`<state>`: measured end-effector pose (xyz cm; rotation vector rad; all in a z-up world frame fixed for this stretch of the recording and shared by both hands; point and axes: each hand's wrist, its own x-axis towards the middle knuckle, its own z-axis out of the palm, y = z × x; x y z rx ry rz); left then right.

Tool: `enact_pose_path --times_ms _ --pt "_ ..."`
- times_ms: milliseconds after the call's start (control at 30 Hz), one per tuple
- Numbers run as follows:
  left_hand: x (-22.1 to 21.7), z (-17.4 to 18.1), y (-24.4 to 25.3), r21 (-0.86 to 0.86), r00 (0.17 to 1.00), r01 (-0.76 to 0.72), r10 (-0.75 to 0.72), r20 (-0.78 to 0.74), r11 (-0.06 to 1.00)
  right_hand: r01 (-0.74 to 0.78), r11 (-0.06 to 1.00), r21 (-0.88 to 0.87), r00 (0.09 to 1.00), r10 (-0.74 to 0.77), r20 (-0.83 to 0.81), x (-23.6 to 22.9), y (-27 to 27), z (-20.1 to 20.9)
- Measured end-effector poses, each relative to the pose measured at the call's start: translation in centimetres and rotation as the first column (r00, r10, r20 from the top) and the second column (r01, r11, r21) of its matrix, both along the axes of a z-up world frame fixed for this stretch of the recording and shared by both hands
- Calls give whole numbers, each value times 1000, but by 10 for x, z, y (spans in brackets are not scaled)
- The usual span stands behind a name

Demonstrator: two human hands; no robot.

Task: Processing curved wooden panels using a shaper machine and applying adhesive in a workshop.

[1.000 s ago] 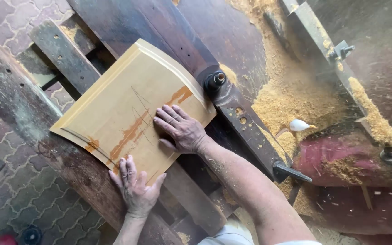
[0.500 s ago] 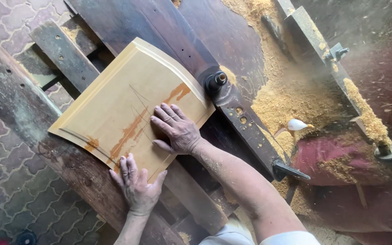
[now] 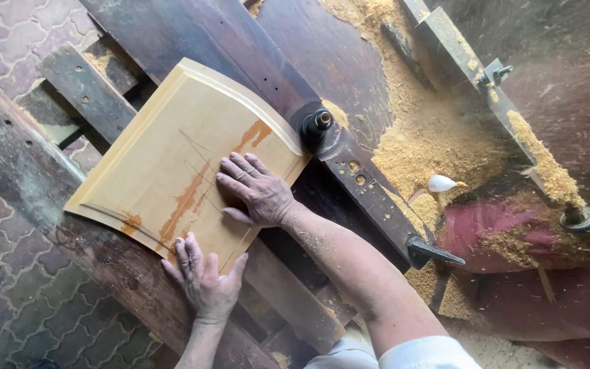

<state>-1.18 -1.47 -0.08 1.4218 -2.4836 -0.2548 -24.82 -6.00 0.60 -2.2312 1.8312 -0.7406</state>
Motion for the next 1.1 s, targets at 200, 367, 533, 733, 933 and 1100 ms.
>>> enact_pose_path --times_ms 200,367,533,733,933,1100 --pt "-3 1 -2 -11 1000 -20 19 -15 1000 -10 1000 -11 1000 10 13 -2 -5 1" --pt "-4 1 -6 -31 1000 -24 23 -21 999 -14 999 -28 1000 15 10 -4 -11 0" --pt "-4 2 -14 -47 999 -27 26 -19 999 -7 999 -36 1000 6 -15 -2 -19 -2" --pt "-8 7 -30 -47 998 -62 61 -28 997 -21 998 -60 1000 21 -15 -2 -42 -3" --pt "20 18 -96 -74 979 -202 200 -43 977 -82 994 -79 997 81 -12 38 -93 9" --pt "107 13 -253 -206 951 -294 306 31 933 -95 995 -24 995 96 29 111 -111 17"
